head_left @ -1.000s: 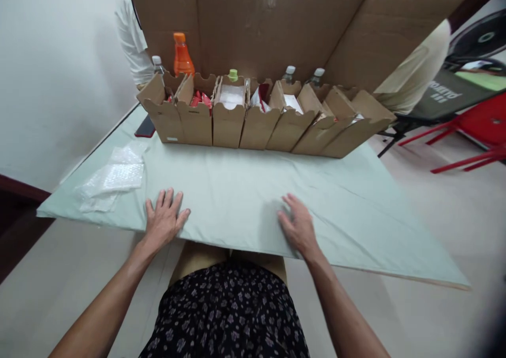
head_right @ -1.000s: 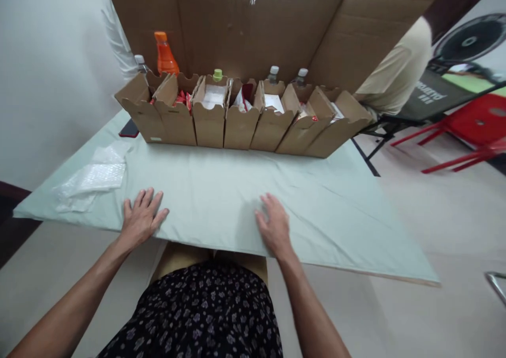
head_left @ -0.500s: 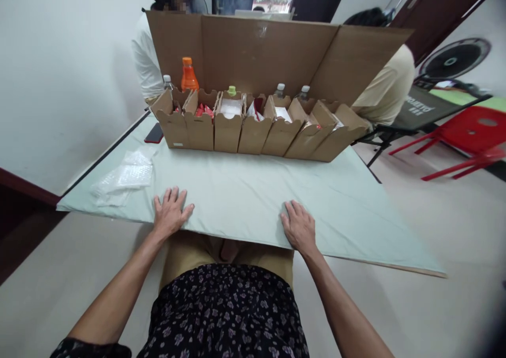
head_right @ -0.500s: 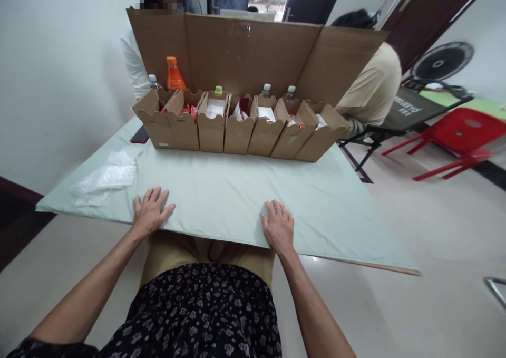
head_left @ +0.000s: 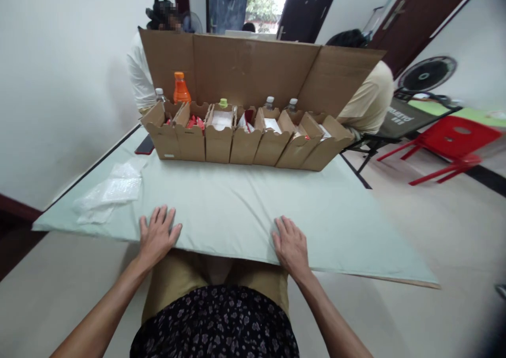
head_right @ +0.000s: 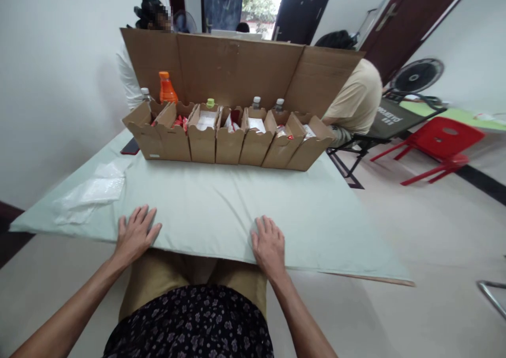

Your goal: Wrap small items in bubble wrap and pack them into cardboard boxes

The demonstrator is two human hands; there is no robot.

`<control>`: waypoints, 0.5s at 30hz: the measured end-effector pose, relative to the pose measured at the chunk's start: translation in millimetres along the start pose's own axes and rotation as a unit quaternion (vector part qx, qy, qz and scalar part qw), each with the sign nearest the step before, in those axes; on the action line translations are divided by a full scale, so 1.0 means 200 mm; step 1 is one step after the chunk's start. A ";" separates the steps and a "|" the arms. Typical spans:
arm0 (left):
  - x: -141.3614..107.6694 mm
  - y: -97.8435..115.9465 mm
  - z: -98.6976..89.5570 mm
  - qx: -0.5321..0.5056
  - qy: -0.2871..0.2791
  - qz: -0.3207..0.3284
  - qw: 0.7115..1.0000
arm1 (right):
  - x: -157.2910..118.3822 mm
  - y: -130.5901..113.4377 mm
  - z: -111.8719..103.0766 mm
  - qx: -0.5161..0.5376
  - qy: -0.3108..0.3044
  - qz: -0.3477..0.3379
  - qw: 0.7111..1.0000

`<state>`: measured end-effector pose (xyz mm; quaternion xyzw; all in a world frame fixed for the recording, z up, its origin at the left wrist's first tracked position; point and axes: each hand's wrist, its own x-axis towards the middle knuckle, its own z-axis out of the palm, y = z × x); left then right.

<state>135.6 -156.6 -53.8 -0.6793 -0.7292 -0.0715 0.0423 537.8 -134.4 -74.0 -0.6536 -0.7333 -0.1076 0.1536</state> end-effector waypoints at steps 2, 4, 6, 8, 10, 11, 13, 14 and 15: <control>-0.04 -0.02 0.02 -0.004 0.016 0.010 1.000 | -0.11 -0.03 -0.02 0.030 0.003 -0.009 1.000; -0.04 -0.05 0.04 -0.025 0.016 0.031 0.999 | -0.24 -0.05 -0.06 0.084 -0.004 -0.041 0.996; 0.02 -0.04 0.05 -0.063 0.025 0.051 0.996 | -0.33 -0.03 -0.13 0.173 -0.045 -0.108 0.978; 0.15 0.03 0.06 -0.115 0.052 0.084 0.988 | -0.28 0.06 -0.27 0.277 -0.102 -0.135 0.946; 0.30 0.18 0.07 -0.175 0.083 0.134 0.972 | -0.06 0.23 -0.45 0.337 -0.151 -0.104 0.923; 0.38 0.28 0.07 -0.203 0.095 0.162 0.961 | 0.12 0.34 -0.55 0.329 -0.140 -0.083 0.930; 0.50 0.49 0.10 -0.249 0.106 0.213 0.939 | 0.57 0.59 -0.73 0.255 -0.063 -0.040 0.964; 0.54 0.59 0.12 -0.267 0.107 0.235 0.928 | 0.81 0.72 -0.79 0.197 -0.023 -0.007 0.980; 0.57 0.68 0.15 -0.282 0.107 0.253 0.919 | 1.05 0.83 -0.84 0.134 0.013 0.035 0.990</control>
